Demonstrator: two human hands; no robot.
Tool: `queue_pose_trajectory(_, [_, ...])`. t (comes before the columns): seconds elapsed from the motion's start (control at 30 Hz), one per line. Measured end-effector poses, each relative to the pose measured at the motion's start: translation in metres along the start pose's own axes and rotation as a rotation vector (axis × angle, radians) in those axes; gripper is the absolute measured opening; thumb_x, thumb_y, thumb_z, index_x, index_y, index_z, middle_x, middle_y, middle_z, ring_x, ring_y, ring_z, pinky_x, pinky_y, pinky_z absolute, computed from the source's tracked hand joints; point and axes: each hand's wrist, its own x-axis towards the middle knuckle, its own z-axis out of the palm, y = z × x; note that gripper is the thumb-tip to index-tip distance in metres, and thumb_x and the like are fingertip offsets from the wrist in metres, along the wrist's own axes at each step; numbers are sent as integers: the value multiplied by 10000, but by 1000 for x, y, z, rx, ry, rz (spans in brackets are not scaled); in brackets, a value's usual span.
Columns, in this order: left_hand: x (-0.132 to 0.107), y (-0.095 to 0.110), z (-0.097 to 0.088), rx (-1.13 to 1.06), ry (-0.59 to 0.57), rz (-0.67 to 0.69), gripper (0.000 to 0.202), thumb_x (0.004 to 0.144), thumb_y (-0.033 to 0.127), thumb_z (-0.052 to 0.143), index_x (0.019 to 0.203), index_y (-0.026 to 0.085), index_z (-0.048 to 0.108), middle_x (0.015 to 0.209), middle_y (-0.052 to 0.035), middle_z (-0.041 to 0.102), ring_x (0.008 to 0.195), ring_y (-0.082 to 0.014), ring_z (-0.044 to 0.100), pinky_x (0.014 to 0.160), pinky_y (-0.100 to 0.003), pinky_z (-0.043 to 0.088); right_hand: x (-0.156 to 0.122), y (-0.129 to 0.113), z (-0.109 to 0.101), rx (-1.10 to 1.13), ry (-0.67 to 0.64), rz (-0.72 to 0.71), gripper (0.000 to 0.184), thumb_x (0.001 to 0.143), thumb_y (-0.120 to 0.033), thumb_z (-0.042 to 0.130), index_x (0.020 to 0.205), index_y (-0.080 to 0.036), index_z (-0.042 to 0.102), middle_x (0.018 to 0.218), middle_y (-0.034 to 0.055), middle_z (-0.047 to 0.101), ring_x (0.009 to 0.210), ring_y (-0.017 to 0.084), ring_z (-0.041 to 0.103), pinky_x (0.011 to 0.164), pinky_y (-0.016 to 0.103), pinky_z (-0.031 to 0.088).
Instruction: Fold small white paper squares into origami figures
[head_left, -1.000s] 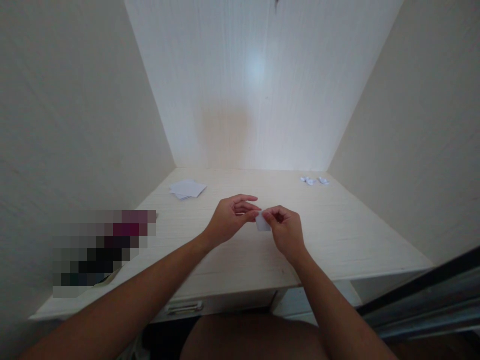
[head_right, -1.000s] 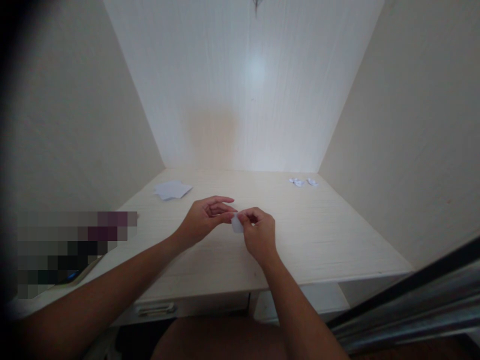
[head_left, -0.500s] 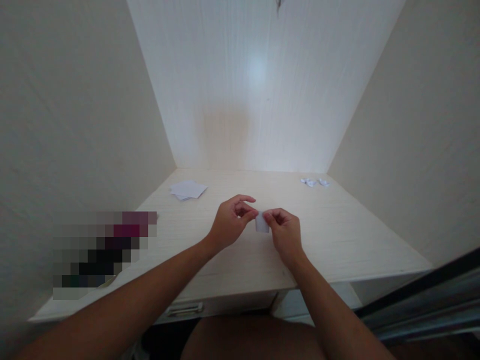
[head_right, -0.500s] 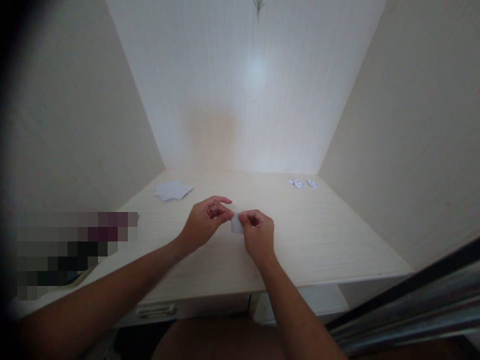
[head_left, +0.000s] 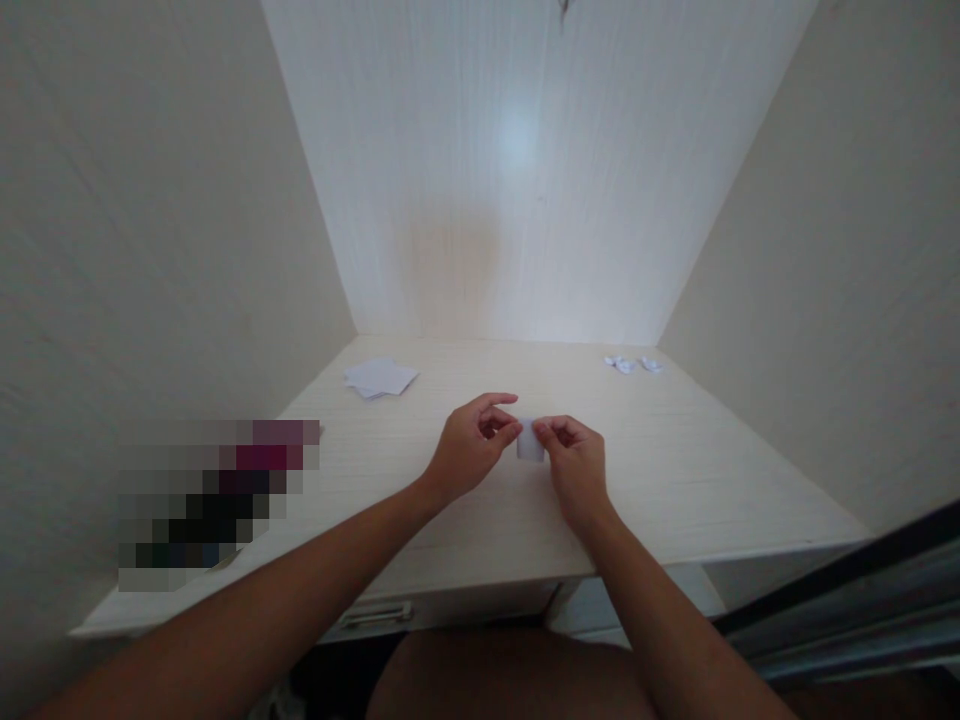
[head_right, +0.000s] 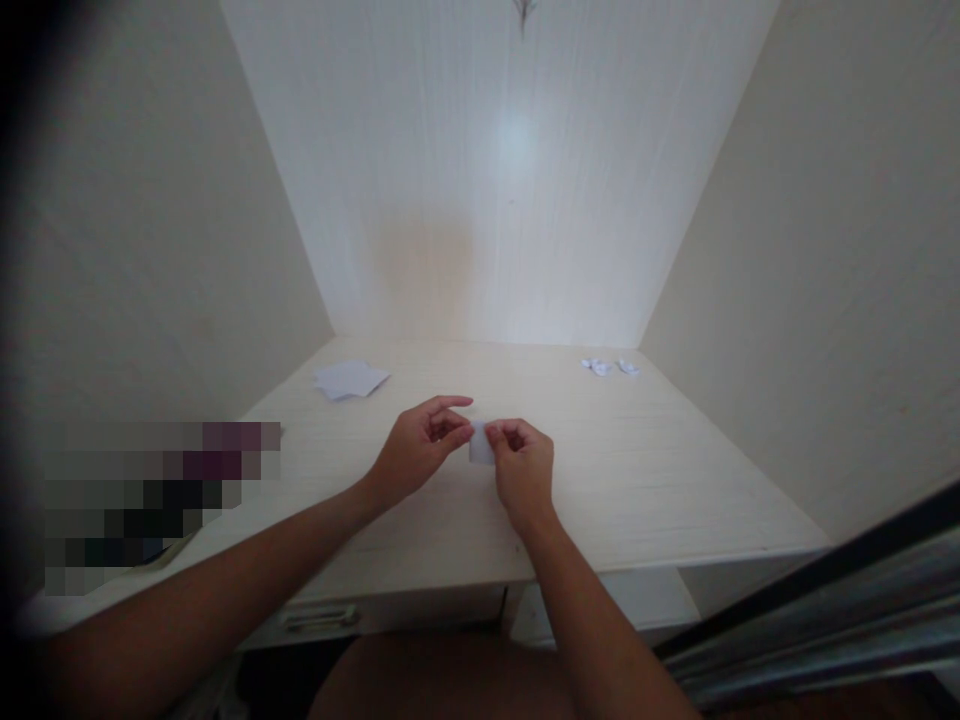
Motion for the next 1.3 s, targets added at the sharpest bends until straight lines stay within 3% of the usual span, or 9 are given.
queue_pose_trajectory(0.63, [0, -8, -1, 149, -37, 15, 337, 790, 207, 733, 1119, 141, 694, 760, -40, 765, 590, -143, 629, 577, -252, 474, 1, 12, 2, 90, 43, 45, 204, 758, -393, 765, 764, -189, 755, 713, 27, 733, 648, 174, 601, 642, 310, 463])
queue_pose_trajectory(1.3, [0, -9, -1, 266, -107, 49, 287, 830, 230, 699, 1105, 150, 709, 807, -46, 775, 640, -156, 661, 615, -267, 502, 1, 12, 4, 139, 98, 79, 197, 715, -388, 770, 734, -193, 746, 717, 25, 717, 667, 177, 580, 658, 317, 452])
